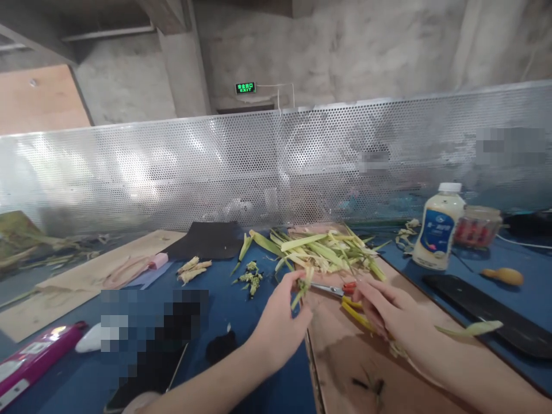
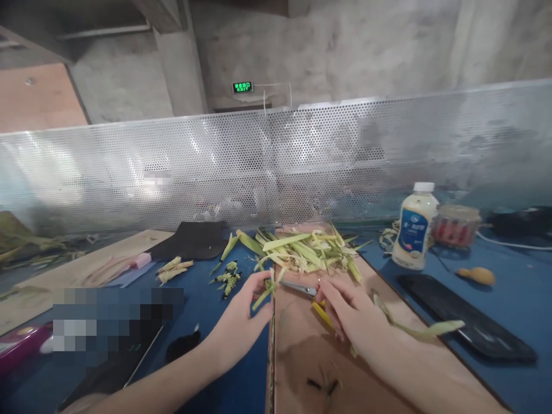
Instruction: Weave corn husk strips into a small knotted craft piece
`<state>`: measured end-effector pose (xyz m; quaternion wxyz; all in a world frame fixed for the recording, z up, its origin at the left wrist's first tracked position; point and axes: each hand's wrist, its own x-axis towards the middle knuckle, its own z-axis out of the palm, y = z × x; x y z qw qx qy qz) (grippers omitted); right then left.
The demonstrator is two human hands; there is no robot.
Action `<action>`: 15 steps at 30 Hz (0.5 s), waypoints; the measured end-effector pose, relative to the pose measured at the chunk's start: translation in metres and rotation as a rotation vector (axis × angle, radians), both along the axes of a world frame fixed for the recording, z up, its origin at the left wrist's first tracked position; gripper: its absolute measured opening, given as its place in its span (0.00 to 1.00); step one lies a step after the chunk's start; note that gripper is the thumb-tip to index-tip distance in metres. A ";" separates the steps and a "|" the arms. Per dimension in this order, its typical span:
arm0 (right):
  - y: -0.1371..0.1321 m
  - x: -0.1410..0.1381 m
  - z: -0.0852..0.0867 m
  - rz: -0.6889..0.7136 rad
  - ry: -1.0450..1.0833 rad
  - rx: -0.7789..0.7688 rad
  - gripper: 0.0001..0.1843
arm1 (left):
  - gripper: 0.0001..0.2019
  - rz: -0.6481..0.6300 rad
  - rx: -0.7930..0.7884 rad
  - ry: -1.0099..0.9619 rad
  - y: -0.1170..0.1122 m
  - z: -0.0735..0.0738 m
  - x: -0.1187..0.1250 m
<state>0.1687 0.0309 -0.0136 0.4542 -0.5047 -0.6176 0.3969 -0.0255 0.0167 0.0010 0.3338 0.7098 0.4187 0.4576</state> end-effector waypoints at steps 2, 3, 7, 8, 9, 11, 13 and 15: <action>-0.005 -0.001 0.004 -0.039 -0.001 0.022 0.20 | 0.20 0.036 0.064 0.210 0.000 -0.002 -0.002; -0.007 -0.001 0.006 -0.053 -0.003 0.035 0.20 | 0.20 0.054 0.096 0.296 0.000 -0.002 -0.003; -0.007 0.004 0.009 -0.065 -0.026 0.076 0.21 | 0.23 0.161 0.192 0.407 -0.002 0.015 -0.008; -0.005 0.005 0.008 -0.058 -0.026 0.077 0.20 | 0.23 0.181 0.192 0.409 -0.001 0.020 -0.011; -0.004 0.006 0.006 -0.047 -0.019 0.074 0.20 | 0.22 0.205 0.191 0.418 0.000 0.024 -0.013; 0.000 0.006 0.003 -0.030 0.028 0.066 0.21 | 0.17 0.238 0.188 0.445 0.003 0.026 -0.017; 0.004 0.008 0.001 -0.038 0.116 0.075 0.20 | 0.15 0.250 0.196 0.519 0.007 0.021 -0.020; 0.011 0.014 0.004 -0.108 0.240 0.136 0.19 | 0.14 0.184 0.256 0.625 0.010 0.010 -0.020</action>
